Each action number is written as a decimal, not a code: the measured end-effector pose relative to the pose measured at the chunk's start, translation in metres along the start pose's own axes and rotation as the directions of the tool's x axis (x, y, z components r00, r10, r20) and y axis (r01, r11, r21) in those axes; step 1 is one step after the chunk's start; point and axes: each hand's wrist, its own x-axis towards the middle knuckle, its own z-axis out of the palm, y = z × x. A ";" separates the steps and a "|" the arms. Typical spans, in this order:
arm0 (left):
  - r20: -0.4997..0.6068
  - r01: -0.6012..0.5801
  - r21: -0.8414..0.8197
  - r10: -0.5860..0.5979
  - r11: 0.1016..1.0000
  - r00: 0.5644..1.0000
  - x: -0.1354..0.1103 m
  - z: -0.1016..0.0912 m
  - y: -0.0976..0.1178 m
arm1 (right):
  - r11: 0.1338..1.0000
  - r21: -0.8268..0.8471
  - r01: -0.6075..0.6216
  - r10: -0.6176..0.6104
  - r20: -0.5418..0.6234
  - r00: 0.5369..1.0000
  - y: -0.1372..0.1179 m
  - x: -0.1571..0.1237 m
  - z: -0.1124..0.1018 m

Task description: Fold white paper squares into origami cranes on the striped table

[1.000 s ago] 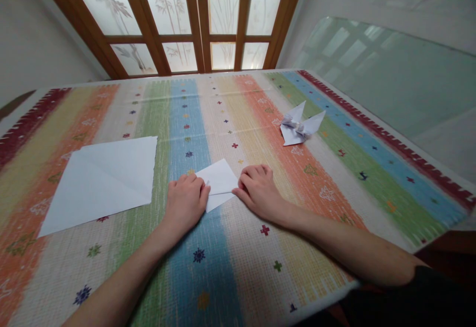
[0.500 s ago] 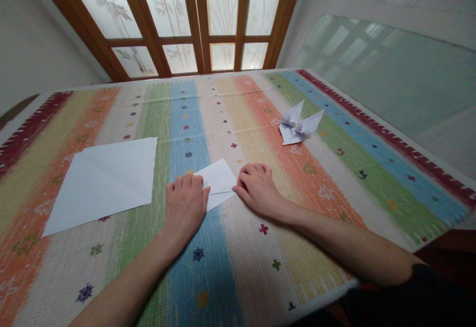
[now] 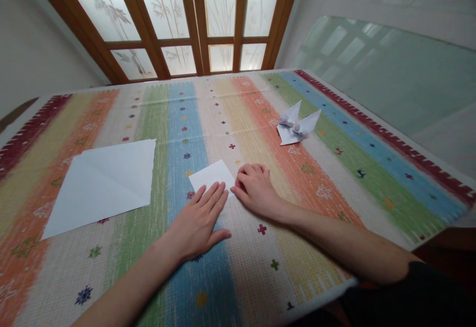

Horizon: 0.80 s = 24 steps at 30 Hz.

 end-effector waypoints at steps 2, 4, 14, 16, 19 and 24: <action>0.041 0.005 -0.022 -0.004 1.000 0.999 -0.001 -0.001 -0.003 | 1.000 0.003 0.003 -0.003 -0.005 1.000 0.001 0.000 0.001; 0.068 0.013 -0.030 -0.011 0.999 0.998 -0.001 -0.003 -0.004 | 1.000 0.008 0.004 -0.004 -0.010 1.000 0.003 -0.001 0.001; 0.064 0.055 -0.058 -0.052 0.997 0.997 0.002 -0.005 -0.003 | 0.998 0.021 -0.057 0.057 -0.004 0.998 0.017 -0.004 -0.012; 0.073 0.059 -0.060 -0.055 0.996 0.996 0.002 -0.005 -0.003 | 0.996 0.035 -0.082 0.083 -0.024 0.996 0.021 -0.005 -0.015; 0.083 0.062 -0.067 -0.057 0.996 0.995 0.003 -0.006 -0.004 | 0.999 0.051 0.005 -0.001 -0.089 0.996 0.022 -0.008 -0.018; 0.099 0.057 -0.067 -0.050 0.996 0.994 0.002 -0.007 -0.005 | 0.914 -0.015 0.405 -0.404 0.029 0.914 0.012 -0.020 -0.008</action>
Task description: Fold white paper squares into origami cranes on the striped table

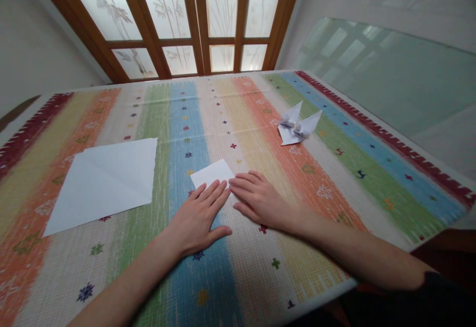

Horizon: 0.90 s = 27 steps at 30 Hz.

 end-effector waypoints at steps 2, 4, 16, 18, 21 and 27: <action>0.009 -0.009 0.005 0.009 1.000 1.000 0.000 -0.001 -0.001 | 0.999 -0.037 -0.005 0.005 0.018 1.000 -0.005 -0.003 0.005; 0.023 -0.022 0.007 0.022 1.000 0.999 -0.001 -0.003 -0.004 | 0.996 -0.078 -0.035 0.036 0.009 0.999 -0.007 -0.006 0.008; 0.017 0.000 0.089 -0.001 0.996 1.000 -0.015 -0.005 -0.031 | 0.987 -0.146 -0.067 0.064 -0.029 0.998 -0.011 -0.016 0.000; 0.009 0.019 0.108 -0.020 0.994 1.000 -0.019 -0.006 -0.036 | 0.986 -0.154 -0.058 0.054 -0.026 0.998 -0.011 -0.016 -0.001; 0.007 0.044 0.128 -0.045 0.991 0.999 -0.027 -0.008 -0.043 | 0.984 -0.174 -0.046 0.041 -0.032 0.999 -0.012 -0.015 -0.001; -0.044 0.069 0.099 -0.065 0.993 0.997 -0.036 -0.006 -0.052 | 0.981 -0.192 -0.039 0.029 -0.052 0.998 -0.012 -0.015 0.001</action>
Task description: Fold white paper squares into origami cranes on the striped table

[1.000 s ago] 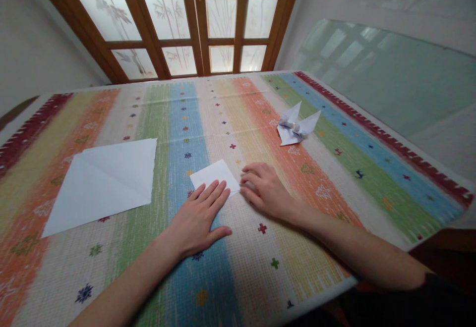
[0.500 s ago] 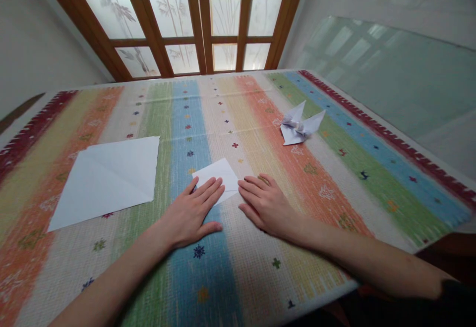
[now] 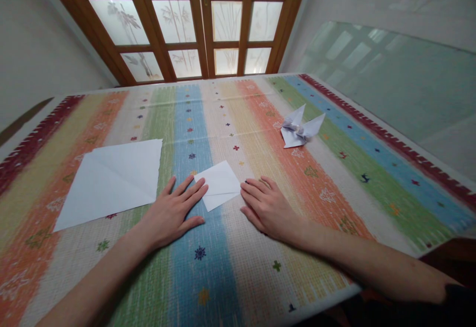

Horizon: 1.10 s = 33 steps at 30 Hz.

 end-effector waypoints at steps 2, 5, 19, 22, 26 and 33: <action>-0.062 0.026 -0.063 -0.030 0.998 0.998 0.000 0.001 0.001 | 1.000 -0.002 0.000 0.000 -0.006 1.000 0.000 -0.001 0.001; -0.214 0.156 -0.210 -0.201 0.965 0.956 0.004 -0.001 0.006 | 1.000 -0.007 0.002 -0.002 -0.008 1.000 -0.001 -0.001 0.003; -0.111 0.409 -0.403 -0.487 0.819 0.866 0.029 -0.007 0.023 | 0.999 -0.039 -0.002 0.001 -0.022 1.000 -0.005 -0.001 0.005; -0.141 0.400 -0.375 -0.478 0.836 0.867 0.028 -0.006 0.026 | 0.999 -0.044 -0.004 0.003 -0.028 1.000 -0.005 -0.001 0.005; -0.148 0.417 -0.371 -0.496 0.830 0.856 0.028 -0.005 0.029 | 0.999 -0.046 -0.001 0.000 -0.024 1.000 -0.005 -0.002 0.005; -0.103 0.423 -0.327 -0.477 0.845 0.873 0.032 -0.011 0.032 | 0.999 -0.044 -0.013 0.013 -0.002 1.000 -0.005 -0.002 0.004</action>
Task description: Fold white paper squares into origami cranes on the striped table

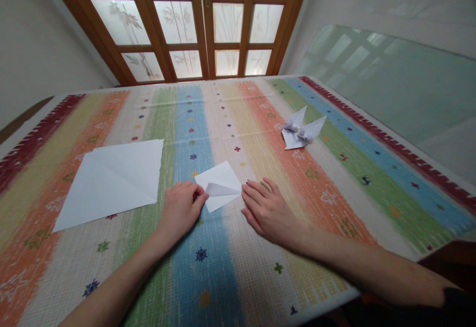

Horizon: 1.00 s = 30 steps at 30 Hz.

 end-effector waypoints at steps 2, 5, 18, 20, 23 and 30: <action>-0.010 0.004 0.043 -0.004 0.999 1.000 0.001 0.000 0.002 | 1.000 0.000 -0.002 0.002 0.002 1.000 0.000 0.000 0.000; -0.035 -0.004 0.146 0.010 0.989 0.999 0.001 0.000 0.005 | 1.000 -0.005 -0.001 0.001 0.009 1.000 0.000 0.000 -0.001; 0.188 -0.569 0.236 0.538 0.788 0.822 -0.016 0.022 0.034 | 0.999 -0.044 0.011 -0.012 -0.017 1.000 -0.002 0.001 0.000; 0.264 -0.554 0.183 0.502 0.812 0.823 -0.018 0.028 0.036 | 0.999 -0.042 0.009 -0.010 -0.015 1.000 -0.002 0.001 0.000; 0.313 -0.501 0.153 0.439 0.852 0.842 -0.020 0.029 0.032 | 0.999 -0.035 0.008 -0.009 -0.011 1.000 -0.003 0.000 -0.001; 0.287 -0.475 0.124 0.427 0.871 0.858 -0.019 0.026 0.025 | 0.968 0.248 -0.039 0.025 0.060 0.998 0.023 0.019 -0.014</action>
